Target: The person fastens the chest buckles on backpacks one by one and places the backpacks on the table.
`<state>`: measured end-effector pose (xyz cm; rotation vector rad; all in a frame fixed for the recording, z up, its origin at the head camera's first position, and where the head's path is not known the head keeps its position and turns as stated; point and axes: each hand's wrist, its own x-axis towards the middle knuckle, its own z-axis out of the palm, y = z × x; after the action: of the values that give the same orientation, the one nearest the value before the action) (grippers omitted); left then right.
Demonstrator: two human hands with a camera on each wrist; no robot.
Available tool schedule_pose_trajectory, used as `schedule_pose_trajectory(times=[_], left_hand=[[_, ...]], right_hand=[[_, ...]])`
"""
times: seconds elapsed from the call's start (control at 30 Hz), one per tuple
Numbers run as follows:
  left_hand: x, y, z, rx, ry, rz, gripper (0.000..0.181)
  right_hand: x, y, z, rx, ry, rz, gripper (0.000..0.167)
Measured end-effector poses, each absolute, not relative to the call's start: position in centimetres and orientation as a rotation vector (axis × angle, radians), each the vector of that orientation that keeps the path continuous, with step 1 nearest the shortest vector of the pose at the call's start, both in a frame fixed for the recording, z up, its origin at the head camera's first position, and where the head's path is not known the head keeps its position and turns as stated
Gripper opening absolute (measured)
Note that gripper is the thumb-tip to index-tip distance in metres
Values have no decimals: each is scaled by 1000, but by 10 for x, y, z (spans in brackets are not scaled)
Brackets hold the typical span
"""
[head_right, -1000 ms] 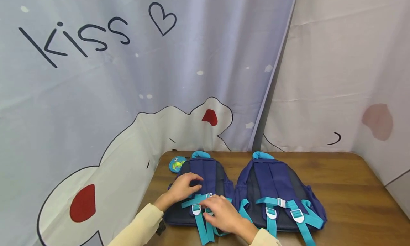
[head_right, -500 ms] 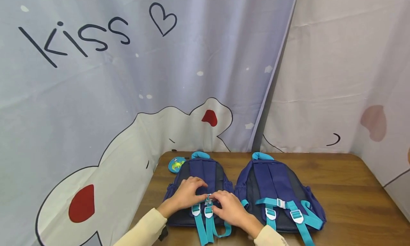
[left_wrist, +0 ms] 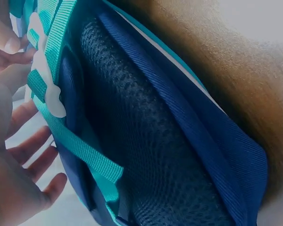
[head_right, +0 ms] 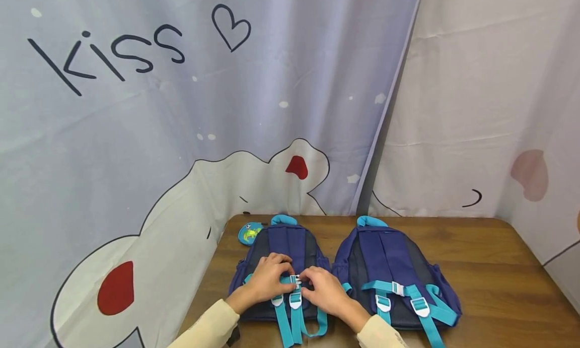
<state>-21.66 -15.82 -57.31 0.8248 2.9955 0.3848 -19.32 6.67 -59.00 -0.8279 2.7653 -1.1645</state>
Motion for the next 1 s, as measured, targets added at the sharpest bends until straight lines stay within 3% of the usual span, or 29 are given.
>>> schedule_pose_trajectory(times=[1.0], left_hand=[[-209,-198,-575,881,3290,834,19]], right_hand=[[-196,26,-593,-631,2920,-905,22]])
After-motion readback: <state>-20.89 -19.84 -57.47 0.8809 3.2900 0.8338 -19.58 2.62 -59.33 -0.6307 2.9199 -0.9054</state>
